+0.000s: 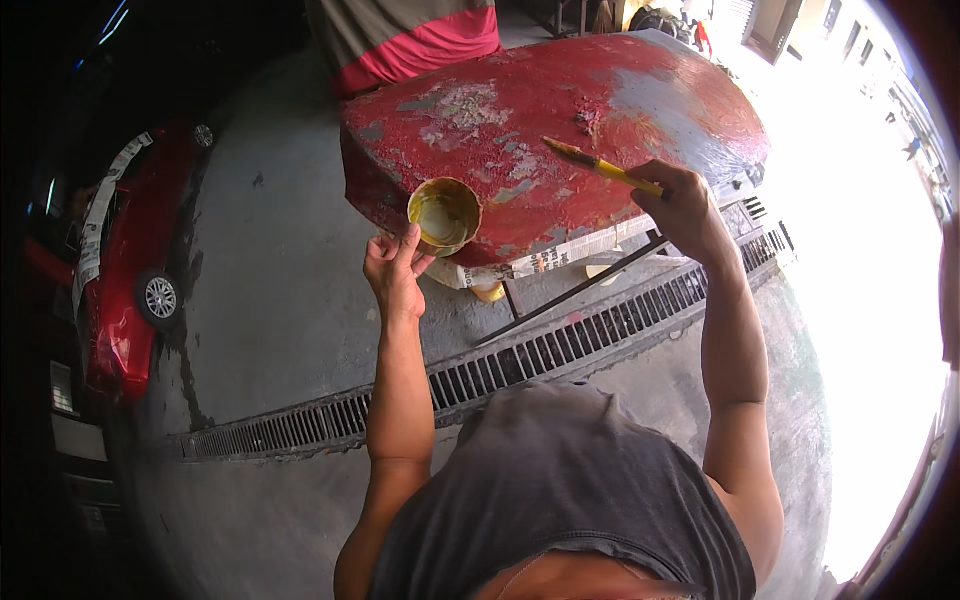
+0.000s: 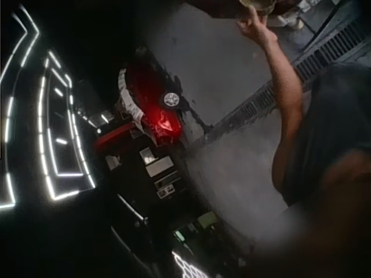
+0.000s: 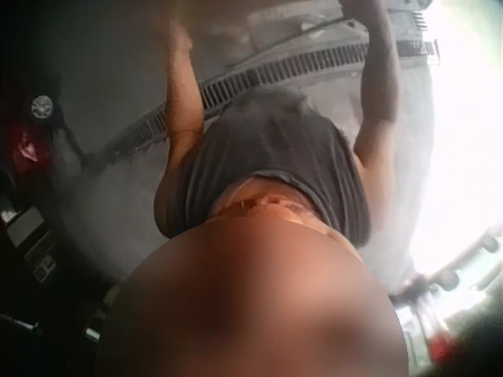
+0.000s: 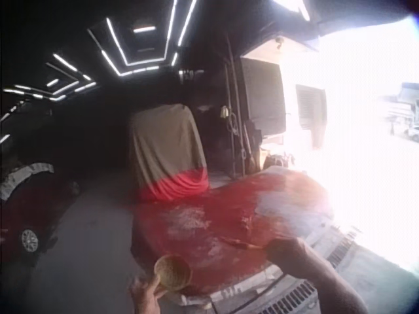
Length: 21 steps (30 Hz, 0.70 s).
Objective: The person paints a large red car hood with a yellow paintbrush, repeatedly dipping the brush into a small can and applying paint in broad strokes. The person briefly pours liquid from a yellow jug into the paint can before continuing to paint the hood.
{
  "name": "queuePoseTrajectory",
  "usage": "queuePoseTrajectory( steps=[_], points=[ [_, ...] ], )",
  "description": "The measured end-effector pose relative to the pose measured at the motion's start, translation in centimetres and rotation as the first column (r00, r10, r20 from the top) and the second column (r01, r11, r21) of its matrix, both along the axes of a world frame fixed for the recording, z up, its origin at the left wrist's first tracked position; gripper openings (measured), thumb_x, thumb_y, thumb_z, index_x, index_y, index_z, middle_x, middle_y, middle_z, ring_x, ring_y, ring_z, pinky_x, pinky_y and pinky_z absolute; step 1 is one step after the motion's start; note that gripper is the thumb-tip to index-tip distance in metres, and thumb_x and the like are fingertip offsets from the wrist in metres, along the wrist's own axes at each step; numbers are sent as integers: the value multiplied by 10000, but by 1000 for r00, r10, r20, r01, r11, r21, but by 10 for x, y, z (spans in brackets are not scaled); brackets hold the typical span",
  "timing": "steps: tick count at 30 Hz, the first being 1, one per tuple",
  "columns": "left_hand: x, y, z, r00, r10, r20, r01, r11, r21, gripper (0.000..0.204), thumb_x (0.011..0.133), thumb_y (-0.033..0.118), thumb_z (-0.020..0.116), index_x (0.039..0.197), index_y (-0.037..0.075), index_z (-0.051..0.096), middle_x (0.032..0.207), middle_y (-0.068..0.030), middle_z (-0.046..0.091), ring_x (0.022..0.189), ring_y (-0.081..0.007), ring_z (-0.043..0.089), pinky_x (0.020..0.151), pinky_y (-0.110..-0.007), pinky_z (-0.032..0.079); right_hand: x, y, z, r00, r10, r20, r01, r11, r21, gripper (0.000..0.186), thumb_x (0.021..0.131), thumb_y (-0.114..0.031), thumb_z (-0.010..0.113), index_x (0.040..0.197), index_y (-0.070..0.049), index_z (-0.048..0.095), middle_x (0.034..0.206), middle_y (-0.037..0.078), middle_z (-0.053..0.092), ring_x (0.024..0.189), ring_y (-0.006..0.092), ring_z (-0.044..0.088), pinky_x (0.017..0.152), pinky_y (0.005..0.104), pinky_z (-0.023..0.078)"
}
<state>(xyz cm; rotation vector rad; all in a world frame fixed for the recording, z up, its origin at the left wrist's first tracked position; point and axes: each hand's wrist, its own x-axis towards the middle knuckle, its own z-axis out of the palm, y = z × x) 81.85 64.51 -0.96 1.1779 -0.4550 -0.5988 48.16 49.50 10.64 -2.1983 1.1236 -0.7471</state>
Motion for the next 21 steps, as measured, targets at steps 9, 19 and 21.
queuePoseTrajectory(
  steps=[9,19,21],
  points=[
    [-35,-48,4,948,-261,181,272,961,-43,449,880,167,834,934,153,389,926,-22,634,837,-105,634,710,-300,558,37,26,-33,948,305,87,-272,923,-273,206,862,6,704,1068,4,719,875,162,692,766,299,693,674,398,543],
    [-39,-58,7,863,-468,191,470,882,39,389,916,126,795,963,90,411,978,-80,642,880,-70,577,789,-217,487,36,13,-66,910,390,-138,-411,817,-404,375,827,33,633,1147,-126,744,938,115,628,805,311,672,646,422,550],
    [-39,-61,9,860,-469,201,472,881,37,396,902,98,803,971,83,413,996,-94,664,905,-86,604,798,-238,508,30,8,-62,913,364,-185,-409,824,-392,399,808,16,618,1145,-147,757,917,113,623,807,319,668,664,438,544]
  ],
)
